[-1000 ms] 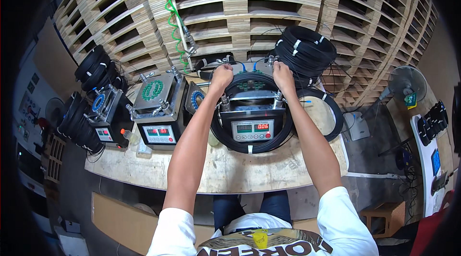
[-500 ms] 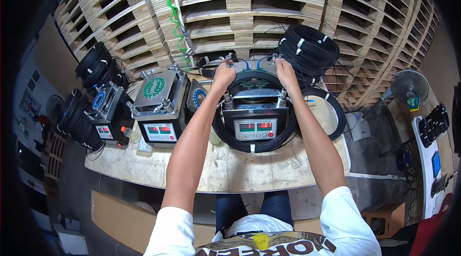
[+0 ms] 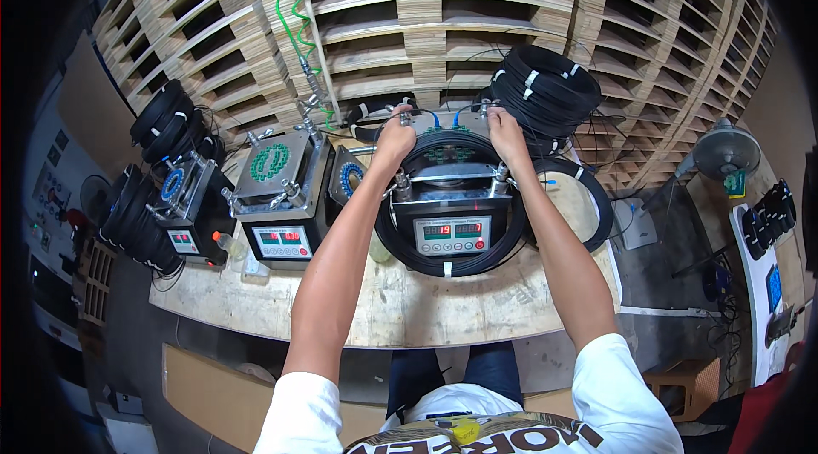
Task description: Using specialized machinery to polish or finish wire cable connectors.
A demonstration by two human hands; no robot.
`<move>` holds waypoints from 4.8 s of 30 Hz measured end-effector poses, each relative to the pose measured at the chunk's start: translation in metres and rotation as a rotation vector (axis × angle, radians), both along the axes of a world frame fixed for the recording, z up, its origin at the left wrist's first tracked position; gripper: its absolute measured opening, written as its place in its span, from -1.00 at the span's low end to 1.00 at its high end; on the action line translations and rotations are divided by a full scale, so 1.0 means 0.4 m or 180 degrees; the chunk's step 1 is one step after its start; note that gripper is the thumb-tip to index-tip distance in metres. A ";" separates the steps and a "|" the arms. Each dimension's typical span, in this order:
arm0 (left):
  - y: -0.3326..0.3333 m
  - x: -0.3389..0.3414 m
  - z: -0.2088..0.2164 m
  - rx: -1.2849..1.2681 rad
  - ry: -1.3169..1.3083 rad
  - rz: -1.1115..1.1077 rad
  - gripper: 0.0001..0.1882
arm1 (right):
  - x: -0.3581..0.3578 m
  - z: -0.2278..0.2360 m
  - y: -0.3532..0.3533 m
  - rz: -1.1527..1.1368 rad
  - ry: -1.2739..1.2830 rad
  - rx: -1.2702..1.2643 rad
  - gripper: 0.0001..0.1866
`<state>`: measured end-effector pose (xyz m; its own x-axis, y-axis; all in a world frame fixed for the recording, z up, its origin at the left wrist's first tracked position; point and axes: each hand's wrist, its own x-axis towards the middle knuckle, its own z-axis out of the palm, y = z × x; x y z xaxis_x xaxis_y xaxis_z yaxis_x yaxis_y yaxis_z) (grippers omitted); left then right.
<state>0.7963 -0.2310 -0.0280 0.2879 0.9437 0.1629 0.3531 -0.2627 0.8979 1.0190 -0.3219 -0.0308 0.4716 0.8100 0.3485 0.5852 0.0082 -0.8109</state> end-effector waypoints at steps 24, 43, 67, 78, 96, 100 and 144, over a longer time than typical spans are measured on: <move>-0.012 -0.007 0.004 0.0133 0.0308 0.0143 -0.34 | 0.003 -0.008 0.008 0.0175 0.0068 0.0106 -0.58; -0.008 -0.002 0.003 -0.0120 0.0103 -0.0051 -0.34 | 0.008 -0.007 0.003 0.0056 0.0044 -0.0145 -0.57; -0.008 0.000 -0.010 0.0236 0.0158 0.0198 -0.36 | 0.019 -0.023 0.008 0.0237 0.0103 0.0164 -0.59; -0.031 -0.008 0.019 -0.0092 0.0149 0.0159 -0.42 | -0.006 0.013 -0.022 0.0014 0.0110 -0.0146 -0.58; 0.001 -0.028 -0.024 0.0111 -0.0177 0.0255 -0.46 | 0.002 -0.032 0.014 0.0218 0.0265 0.0035 -0.63; -0.024 -0.006 0.002 -0.0178 -0.0107 0.0211 -0.47 | 0.009 -0.011 -0.011 -0.0053 0.0067 -0.0111 -0.61; -0.036 -0.018 0.013 -0.0234 -0.0219 -0.0018 -0.47 | 0.003 -0.007 -0.012 -0.0035 0.0297 -0.0155 -0.58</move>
